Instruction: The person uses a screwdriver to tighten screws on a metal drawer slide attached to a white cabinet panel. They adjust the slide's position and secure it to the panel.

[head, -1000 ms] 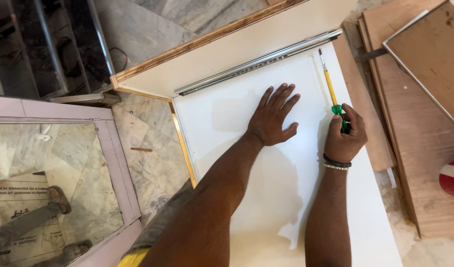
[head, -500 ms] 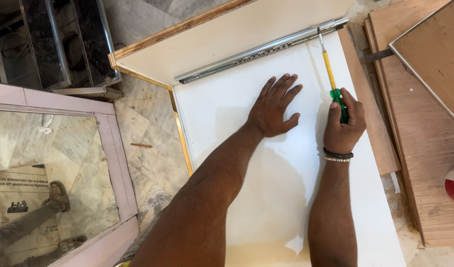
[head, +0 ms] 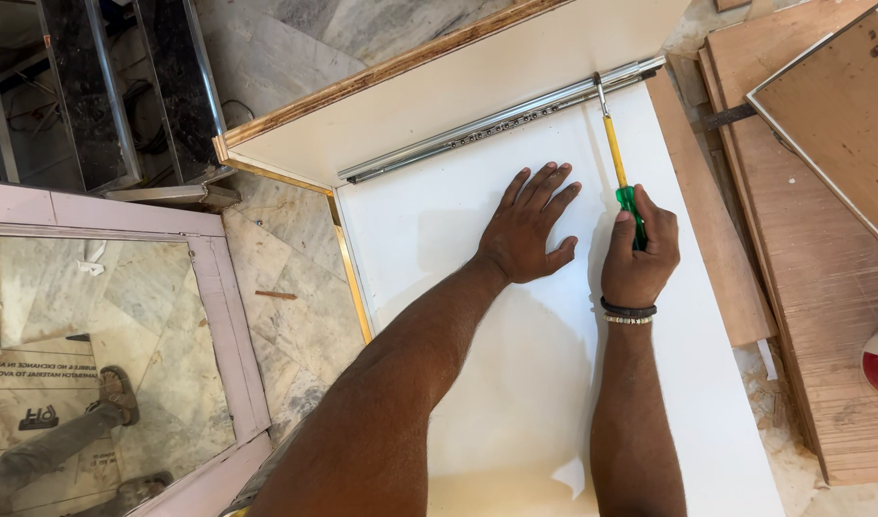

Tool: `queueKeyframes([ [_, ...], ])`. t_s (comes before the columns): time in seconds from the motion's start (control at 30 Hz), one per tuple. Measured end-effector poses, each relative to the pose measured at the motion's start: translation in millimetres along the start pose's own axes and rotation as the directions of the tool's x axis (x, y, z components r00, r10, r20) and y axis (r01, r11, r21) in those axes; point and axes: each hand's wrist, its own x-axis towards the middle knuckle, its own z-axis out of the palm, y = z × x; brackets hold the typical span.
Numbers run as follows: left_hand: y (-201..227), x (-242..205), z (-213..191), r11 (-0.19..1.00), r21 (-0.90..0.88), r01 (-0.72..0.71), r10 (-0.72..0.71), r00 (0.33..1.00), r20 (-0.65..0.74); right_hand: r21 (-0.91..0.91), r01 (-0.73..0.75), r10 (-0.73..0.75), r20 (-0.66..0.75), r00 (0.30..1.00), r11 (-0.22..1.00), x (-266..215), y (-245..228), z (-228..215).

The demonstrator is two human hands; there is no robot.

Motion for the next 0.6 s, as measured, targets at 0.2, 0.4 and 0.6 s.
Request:
queueKeyframes([
  [0.2,-0.9,-0.4,0.1,1.0,0.001,-0.001,0.001,1.0,0.008,0.008,-0.031,0.032,-0.018,0.999,0.999,-4.3,2.4,4.8],
  [0.4,-1.0,-0.7,2.0,1.0,0.01,0.001,-0.001,1.0,-0.006,0.032,-0.038,0.038,-0.028,0.999,0.999,-6.3,3.4,6.9],
  [0.6,-0.9,-0.8,1.6,1.0,0.004,-0.005,0.005,1.0,-0.008,0.0,-0.005,0.005,-0.038,0.999,1.0,-4.9,1.0,4.0],
])
